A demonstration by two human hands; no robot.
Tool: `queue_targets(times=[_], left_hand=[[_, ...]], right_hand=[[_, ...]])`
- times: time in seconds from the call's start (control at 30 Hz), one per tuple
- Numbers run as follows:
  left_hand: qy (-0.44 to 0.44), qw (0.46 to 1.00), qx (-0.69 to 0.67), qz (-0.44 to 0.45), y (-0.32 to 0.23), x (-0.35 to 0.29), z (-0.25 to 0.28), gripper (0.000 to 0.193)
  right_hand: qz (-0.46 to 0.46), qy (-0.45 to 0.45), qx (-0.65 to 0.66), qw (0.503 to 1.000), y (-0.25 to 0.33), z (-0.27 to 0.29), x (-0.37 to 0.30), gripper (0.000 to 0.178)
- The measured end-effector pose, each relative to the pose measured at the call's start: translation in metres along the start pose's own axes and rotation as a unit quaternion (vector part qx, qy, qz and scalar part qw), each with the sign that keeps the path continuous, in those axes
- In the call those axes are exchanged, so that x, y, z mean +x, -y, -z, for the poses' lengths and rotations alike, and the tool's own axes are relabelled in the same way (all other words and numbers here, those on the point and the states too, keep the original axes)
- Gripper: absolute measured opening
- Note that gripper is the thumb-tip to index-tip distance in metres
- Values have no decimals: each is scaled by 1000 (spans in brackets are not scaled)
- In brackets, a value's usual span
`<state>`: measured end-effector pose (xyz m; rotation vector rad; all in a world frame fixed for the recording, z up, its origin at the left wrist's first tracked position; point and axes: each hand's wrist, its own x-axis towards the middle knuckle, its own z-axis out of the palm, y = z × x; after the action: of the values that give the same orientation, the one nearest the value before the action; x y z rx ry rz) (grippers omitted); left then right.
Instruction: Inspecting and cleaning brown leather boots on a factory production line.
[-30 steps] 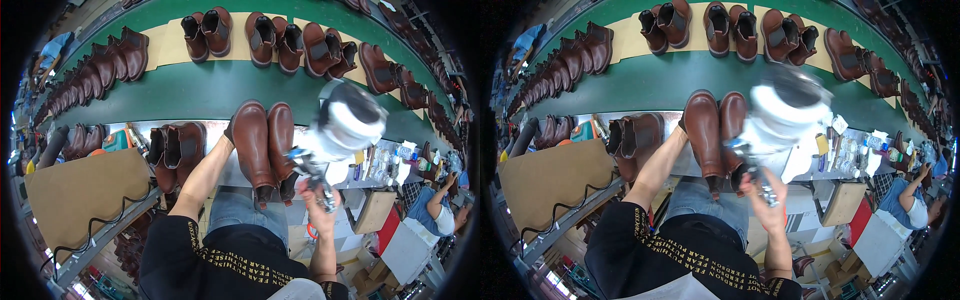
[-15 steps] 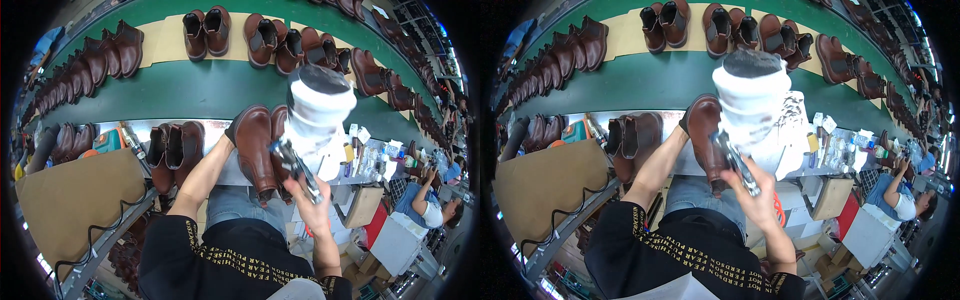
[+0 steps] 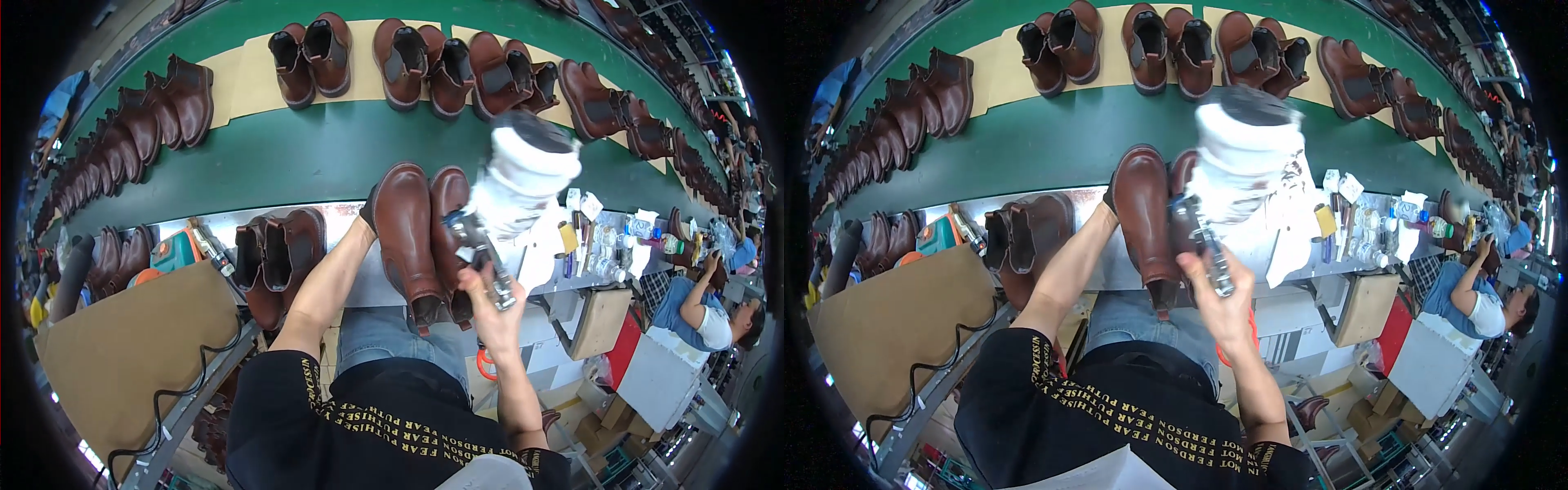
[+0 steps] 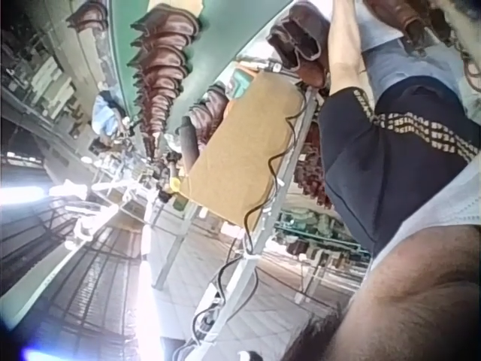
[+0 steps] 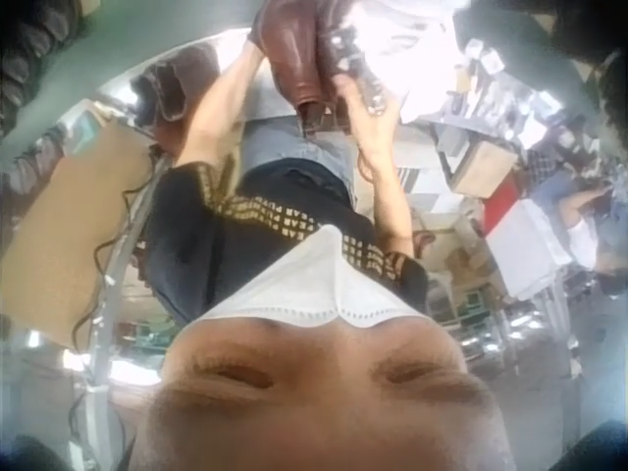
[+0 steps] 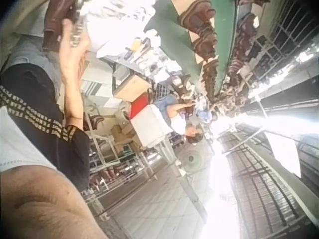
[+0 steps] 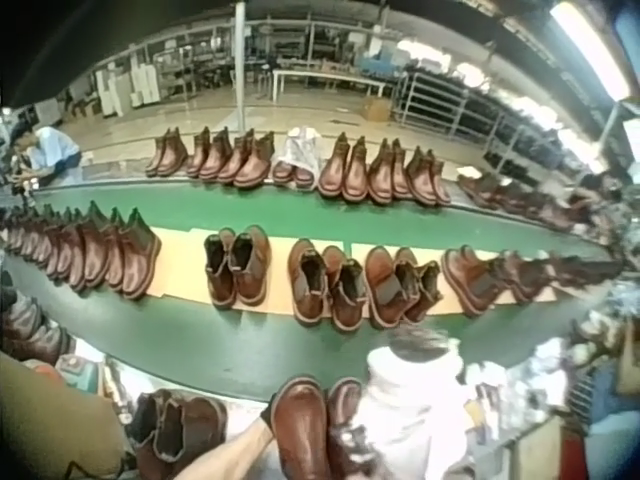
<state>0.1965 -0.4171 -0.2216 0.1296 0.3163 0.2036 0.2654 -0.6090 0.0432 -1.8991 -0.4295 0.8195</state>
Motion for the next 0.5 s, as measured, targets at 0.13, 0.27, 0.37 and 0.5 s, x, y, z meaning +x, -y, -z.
queue_targets(times=[0.13, 0.27, 0.37, 0.5], left_hand=[[-130, 992, 4, 4, -6, -3, -13, 26], [-62, 998, 14, 14, -2, -9, 12, 24], [56, 997, 50, 13, -1, -16, 40, 21], [0, 999, 32, 10, 3, 2, 29, 23]], right_hand=[[-17, -54, -31, 998, 4, 36, -17, 18], [8, -33, -27, 999, 12, 41, -29, 22], [6, -10, -99, 995, 19, 25, -1, 25], [-42, -133, -39, 989, 6, 41, 2, 28]])
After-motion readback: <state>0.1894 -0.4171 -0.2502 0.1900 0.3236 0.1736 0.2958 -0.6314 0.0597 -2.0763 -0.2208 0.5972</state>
